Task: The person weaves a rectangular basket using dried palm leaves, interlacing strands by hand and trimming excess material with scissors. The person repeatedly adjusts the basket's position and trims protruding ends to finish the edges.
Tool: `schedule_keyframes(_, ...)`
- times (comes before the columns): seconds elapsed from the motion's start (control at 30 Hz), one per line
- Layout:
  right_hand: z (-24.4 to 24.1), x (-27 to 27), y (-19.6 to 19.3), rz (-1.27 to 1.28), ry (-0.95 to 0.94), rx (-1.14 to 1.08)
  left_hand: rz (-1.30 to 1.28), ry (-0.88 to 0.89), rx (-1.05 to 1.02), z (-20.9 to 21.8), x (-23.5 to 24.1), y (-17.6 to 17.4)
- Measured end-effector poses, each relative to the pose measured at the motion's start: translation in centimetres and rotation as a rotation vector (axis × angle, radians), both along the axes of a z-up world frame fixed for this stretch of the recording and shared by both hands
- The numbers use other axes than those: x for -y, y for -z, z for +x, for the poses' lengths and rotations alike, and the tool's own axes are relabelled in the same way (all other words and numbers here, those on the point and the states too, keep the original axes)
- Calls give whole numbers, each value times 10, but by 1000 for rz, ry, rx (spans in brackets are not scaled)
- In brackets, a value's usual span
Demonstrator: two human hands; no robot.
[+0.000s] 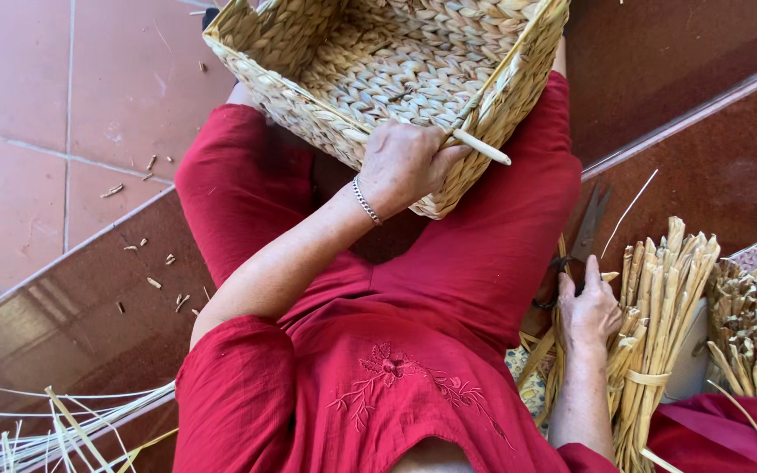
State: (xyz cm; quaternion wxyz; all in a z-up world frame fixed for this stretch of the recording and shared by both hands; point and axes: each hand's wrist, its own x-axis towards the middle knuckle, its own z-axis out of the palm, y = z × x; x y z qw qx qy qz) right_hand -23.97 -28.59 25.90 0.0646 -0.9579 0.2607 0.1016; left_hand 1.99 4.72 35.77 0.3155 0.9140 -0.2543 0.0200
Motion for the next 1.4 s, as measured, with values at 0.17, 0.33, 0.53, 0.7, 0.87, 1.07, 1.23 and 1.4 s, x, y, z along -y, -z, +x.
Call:
schedule_keyframes(0.17,42,-21,-42,99,-80,217,-79,98,-165,22,-2,-12)
schedule_keyframes(0.33,104,-95,-72,373,-386,562,-180,120,-367,45,5,-17)
schedule_keyframes(0.53,208,-151,-66,482,-498,723,-158,112,-286,62,14,-35)
schedule_keyframes(0.7,237,-152,-38,613,-450,732,-366,147,212,60,-36,-20)
schedule_keyframes(0.87,256,-136,-16,570,-458,717,-508,-544,205,90,-173,90)
schedule_keyframes(1.07,265,-141,-22,543,-475,681,-1123,-921,-459,106,-268,228)
schedule_keyframes(1.23,267,-135,-32,861,-379,597,-1151,-863,-771,108,-240,220)
schedule_keyframes(1.4,290,-103,-48,1076,-308,517,-991,-716,-575,90,-220,138)
